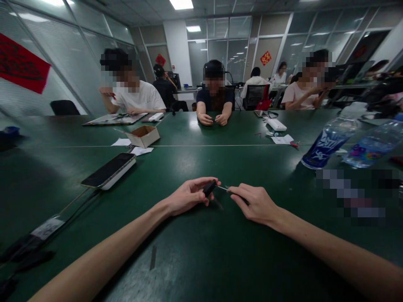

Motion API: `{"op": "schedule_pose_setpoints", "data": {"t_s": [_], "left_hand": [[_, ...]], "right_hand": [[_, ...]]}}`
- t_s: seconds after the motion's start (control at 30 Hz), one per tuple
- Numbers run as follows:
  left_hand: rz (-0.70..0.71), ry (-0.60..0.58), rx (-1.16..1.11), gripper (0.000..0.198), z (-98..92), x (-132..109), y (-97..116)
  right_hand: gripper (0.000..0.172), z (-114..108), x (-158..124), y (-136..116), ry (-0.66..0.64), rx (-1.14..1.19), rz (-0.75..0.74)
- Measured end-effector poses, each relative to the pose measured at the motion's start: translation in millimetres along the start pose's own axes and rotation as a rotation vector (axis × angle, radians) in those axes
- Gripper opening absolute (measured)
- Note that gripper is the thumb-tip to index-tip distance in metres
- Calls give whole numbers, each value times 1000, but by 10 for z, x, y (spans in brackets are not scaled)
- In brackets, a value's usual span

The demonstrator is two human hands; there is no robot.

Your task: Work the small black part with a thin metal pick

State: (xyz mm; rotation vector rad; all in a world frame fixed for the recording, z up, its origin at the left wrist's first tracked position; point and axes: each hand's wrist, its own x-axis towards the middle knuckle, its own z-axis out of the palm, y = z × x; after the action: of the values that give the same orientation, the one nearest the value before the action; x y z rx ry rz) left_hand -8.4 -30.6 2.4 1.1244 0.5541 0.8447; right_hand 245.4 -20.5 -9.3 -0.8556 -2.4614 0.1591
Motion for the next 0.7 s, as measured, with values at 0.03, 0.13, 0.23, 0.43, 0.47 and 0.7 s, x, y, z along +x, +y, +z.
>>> {"op": "schedule_pose_setpoints", "data": {"t_s": [0.03, 0.13, 0.23, 0.43, 0.47, 0.7], "left_hand": [[-1, 6, 5, 62, 2, 0, 1], [-2, 23, 23, 62, 5, 2, -2], [7, 47, 73, 60, 5, 5, -11], [-8, 49, 201, 57, 0, 0, -2], [-16, 47, 212, 56, -1, -1, 1], [-13, 41, 185, 52, 3, 13, -24]], "right_hand": [[28, -1, -1, 0, -2, -8, 3], [30, -4, -4, -5, -10, -27, 18], [32, 2, -12, -5, -6, -41, 25], [32, 40, -44, 16, 0, -72, 49], [32, 42, -49, 19, -3, -79, 46], [31, 29, -72, 22, -20, -124, 34]]}}
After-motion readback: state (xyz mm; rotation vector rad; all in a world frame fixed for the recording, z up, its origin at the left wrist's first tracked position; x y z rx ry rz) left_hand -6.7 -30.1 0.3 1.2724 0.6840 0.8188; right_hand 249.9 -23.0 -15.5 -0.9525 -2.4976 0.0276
